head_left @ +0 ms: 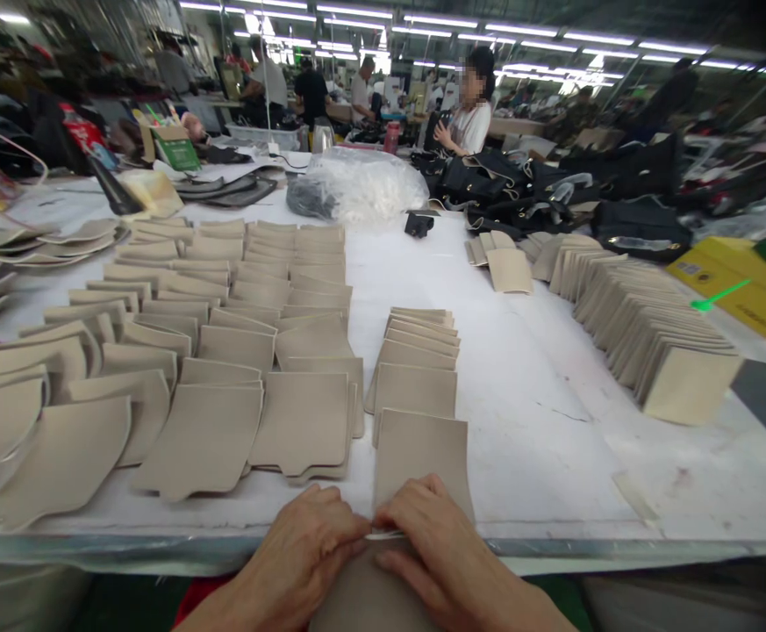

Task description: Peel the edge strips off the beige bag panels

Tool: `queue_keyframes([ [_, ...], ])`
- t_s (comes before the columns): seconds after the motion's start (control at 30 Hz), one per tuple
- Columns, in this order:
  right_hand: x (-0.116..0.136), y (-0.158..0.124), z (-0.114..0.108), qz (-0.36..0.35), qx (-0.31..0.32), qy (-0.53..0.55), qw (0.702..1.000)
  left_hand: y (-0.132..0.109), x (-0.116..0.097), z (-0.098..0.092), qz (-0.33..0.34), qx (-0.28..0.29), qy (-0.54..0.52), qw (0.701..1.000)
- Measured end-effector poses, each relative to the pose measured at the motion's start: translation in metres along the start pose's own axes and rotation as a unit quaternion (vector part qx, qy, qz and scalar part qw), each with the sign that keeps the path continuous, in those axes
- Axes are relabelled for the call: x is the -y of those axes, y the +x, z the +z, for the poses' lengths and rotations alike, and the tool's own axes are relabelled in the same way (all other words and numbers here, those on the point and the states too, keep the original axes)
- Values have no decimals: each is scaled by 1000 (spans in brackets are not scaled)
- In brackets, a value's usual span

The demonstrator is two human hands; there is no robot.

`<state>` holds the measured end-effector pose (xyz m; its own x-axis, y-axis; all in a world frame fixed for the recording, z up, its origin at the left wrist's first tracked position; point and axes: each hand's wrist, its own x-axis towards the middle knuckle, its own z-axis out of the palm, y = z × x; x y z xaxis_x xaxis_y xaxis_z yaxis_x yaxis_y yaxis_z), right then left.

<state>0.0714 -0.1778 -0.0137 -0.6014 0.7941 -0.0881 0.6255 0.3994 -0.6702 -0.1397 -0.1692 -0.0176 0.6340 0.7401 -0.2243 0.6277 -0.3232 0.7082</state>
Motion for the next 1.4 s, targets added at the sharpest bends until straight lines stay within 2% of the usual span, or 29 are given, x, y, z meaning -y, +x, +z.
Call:
queue_keyframes([
  [0.07,0,0,-3,16,21,0,1000,0,0,-2,-1,5,0,1000],
  [0.13,1,0,-5,22,17,3,1000,0,-1,-4,-1,14,4,1000],
  [0.37,-5,-2,-10,-6,2,2,1000,-3,-1,-5,-23,27,5,999],
  [0.6,-17,-10,-14,-16,33,-79,996,-4,8,-5,-29,26,-21,999],
  [0.73,-21,-14,-10,-19,30,-118,992,-3,8,-5,-23,20,-4,1000],
  [0.93,-22,-12,-1,-42,32,-105,993,11,-7,4,44,2,31,999],
  [1.03,-23,-14,0,-30,41,-79,996,18,-12,10,68,1,60,996],
  [1.2,-23,-22,-9,9,48,-14,999,16,-7,16,70,-25,41,996],
  [1.4,-21,-25,-6,-24,30,-24,999,13,-4,18,73,-39,41,996],
])
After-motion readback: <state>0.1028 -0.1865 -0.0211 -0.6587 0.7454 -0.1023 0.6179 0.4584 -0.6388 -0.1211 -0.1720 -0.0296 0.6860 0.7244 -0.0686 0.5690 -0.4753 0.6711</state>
